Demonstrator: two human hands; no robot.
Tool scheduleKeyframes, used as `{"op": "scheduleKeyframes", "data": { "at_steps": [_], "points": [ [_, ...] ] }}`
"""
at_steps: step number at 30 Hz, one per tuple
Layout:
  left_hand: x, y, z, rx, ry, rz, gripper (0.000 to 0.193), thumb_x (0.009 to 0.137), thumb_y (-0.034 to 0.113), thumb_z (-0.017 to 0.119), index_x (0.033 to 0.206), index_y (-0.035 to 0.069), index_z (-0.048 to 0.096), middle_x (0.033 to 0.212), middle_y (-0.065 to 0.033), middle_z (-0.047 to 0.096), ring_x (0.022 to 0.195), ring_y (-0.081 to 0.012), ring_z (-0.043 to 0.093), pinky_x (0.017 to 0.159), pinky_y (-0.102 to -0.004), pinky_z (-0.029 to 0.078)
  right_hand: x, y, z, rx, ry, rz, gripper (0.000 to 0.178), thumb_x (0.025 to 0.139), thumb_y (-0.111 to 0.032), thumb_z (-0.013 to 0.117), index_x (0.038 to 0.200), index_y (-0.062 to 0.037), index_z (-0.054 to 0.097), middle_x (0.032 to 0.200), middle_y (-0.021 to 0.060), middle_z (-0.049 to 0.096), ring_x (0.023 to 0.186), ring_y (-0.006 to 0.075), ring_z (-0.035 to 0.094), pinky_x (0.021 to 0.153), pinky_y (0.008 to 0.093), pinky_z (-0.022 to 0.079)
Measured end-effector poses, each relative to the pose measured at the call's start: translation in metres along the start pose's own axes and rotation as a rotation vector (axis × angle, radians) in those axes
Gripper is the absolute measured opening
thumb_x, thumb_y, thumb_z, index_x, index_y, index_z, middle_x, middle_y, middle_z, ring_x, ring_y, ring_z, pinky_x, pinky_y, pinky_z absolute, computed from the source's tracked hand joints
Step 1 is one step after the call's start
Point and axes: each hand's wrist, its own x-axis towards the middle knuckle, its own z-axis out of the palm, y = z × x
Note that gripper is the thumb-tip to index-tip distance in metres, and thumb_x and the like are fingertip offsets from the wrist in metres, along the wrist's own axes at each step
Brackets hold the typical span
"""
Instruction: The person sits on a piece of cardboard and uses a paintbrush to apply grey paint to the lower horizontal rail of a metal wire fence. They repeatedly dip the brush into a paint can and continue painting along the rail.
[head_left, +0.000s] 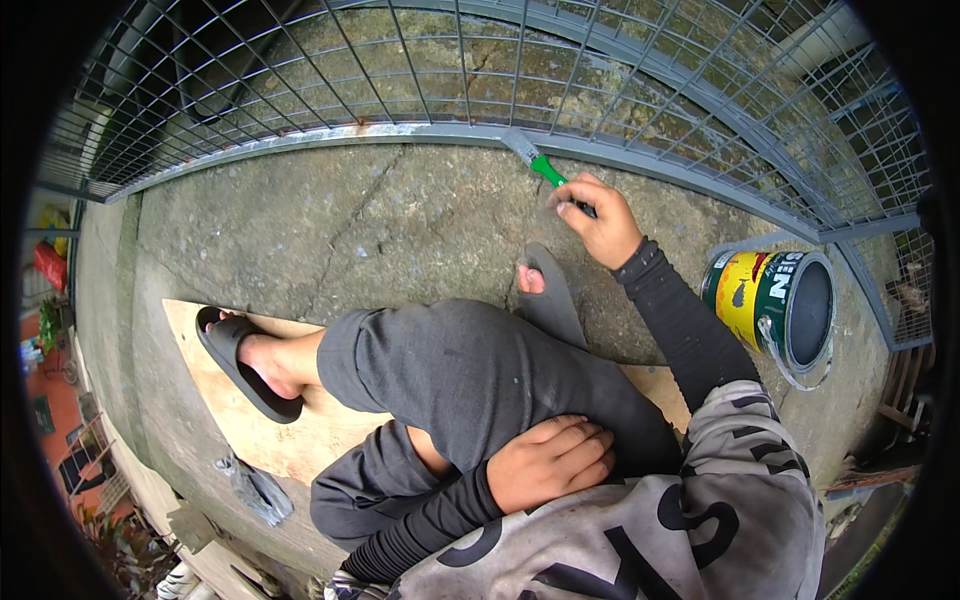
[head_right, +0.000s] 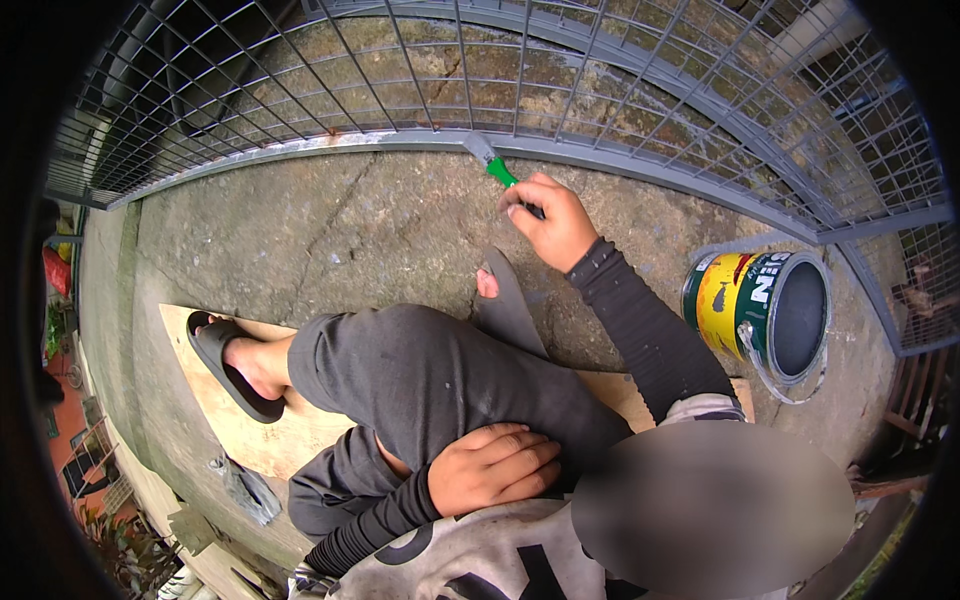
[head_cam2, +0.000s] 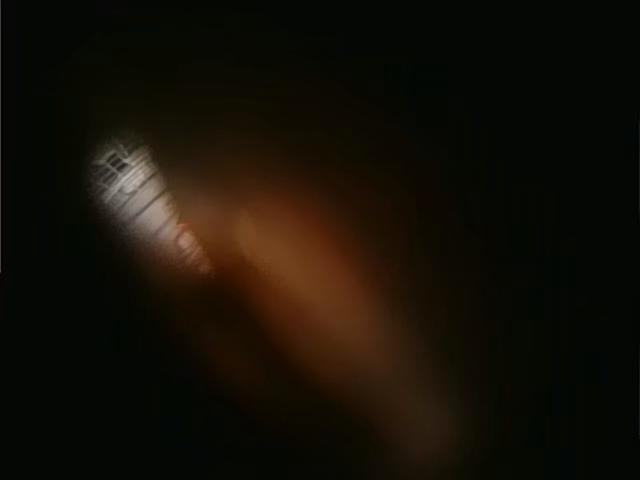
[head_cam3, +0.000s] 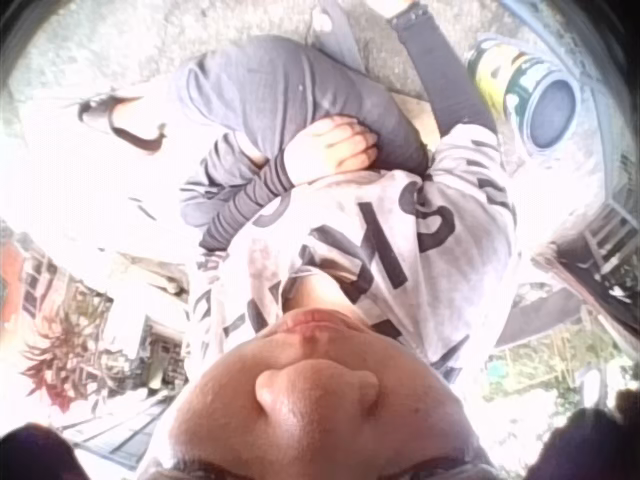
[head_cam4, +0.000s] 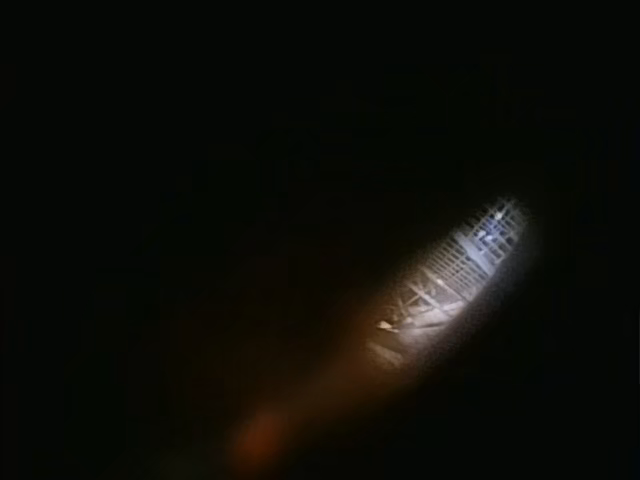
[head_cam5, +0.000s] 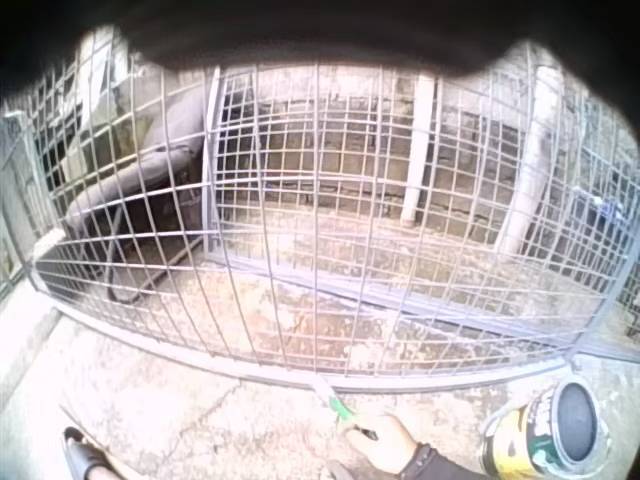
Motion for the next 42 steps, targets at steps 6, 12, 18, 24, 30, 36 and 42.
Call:
{"op": "scheduleKeyframes", "data": {
  "at_steps": [6, 12, 18, 24, 30, 36, 42],
  "points": [
    [-0.003, 0.0, 0.004, -0.007, 0.012, 0.001, 0.019, 0.08, 0.014, 0.055, 0.098, 0.008, 0.059, 0.112, -0.0056, 0.061, 0.105, -0.0189, 0.059, 0.098, -0.0311, 0.045, 0.0, -0.016, -0.006, 0.424, 0.141, 0.4, 0.013, 0.088, -0.006, 0.056, 0.092, -0.0015, 0.067, 0.066, -0.004, 0.051, 0.058, 0.0067, 0.048, 0.052, 0.0235, 0.041],
    [-0.004, 0.0, 0.004, 0.003, 0.005, 0.0, 0.021, 0.08, 0.014, 0.055, 0.099, 0.008, 0.06, 0.112, -0.0051, 0.061, 0.105, -0.0185, 0.059, 0.098, -0.0306, 0.045, -0.008, -0.036, -0.019, 0.535, 0.246, 0.405, 0.014, 0.087, -0.008, 0.056, 0.09, -0.0023, 0.068, 0.061, -0.0045, 0.048, 0.049, 0.0049, 0.044, 0.044, 0.0211, 0.036],
    [0.0, 0.0, 0.002, -0.007, 0.01, -0.003, 0.022, 0.079, 0.014, 0.055, 0.099, 0.008, 0.06, 0.11, -0.0052, 0.061, 0.104, -0.018, 0.059, 0.098, -0.0305, 0.045, 0.024, -0.044, -0.001, 0.642, 0.207, 0.371, 0.014, 0.088, -0.01, 0.056, 0.092, -0.0022, 0.067, 0.063, -0.0033, 0.05, 0.05, 0.0056, 0.045, 0.045, 0.0217, 0.036],
    [0.0, -0.001, 0.002, -0.007, 0.011, -0.007, 0.022, 0.08, 0.014, 0.055, 0.1, 0.008, 0.06, 0.11, -0.0046, 0.061, 0.104, -0.0174, 0.059, 0.098, -0.0302, 0.045, 0.03, -0.037, 0.014, 0.641, 0.409, 0.277, 0.013, 0.089, -0.007, 0.055, 0.091, -0.0002, 0.066, 0.068, -0.0035, 0.052, 0.057, 0.0036, 0.045, 0.048, 0.0206, 0.036],
    [-0.003, 0.001, 0.005, 0.006, -0.004, -0.026, 0.022, 0.08, 0.015, 0.055, 0.101, 0.01, 0.061, 0.111, -0.003, 0.061, 0.105, -0.0161, 0.059, 0.1, -0.0286, 0.042, -0.001, -0.037, 0.037, 0.807, 0.41, 0.307, 0.014, 0.092, -0.01, 0.055, 0.096, -0.0017, 0.065, 0.072, -0.0008, 0.053, 0.061, 0.0073, 0.05, 0.052, 0.0225, 0.041],
    [-0.001, 0.001, 0.002, 0.007, -0.016, -0.019, 0.023, 0.08, 0.015, 0.054, 0.102, 0.009, 0.061, 0.111, -0.0038, 0.061, 0.105, -0.0164, 0.059, 0.1, -0.0286, 0.042, 0.015, -0.025, 0.054, 0.698, 0.412, 0.233, 0.012, 0.092, -0.008, 0.056, 0.094, -0.0009, 0.065, 0.071, -0.003, 0.052, 0.061, 0.0046, 0.046, 0.052, 0.0215, 0.037],
    [0.0, 0.001, 0.001, -0.009, -0.018, -0.022, 0.025, 0.08, 0.015, 0.054, 0.103, 0.009, 0.061, 0.111, -0.0048, 0.061, 0.104, -0.0171, 0.059, 0.1, -0.0299, 0.044, 0.013, -0.023, 0.068, 0.545, 0.409, 0.263, 0.009, 0.089, -0.003, 0.056, 0.09, 0.0015, 0.064, 0.07, -0.0035, 0.055, 0.062, 0.0037, 0.044, 0.057, 0.0222, 0.037]
  ]
}}
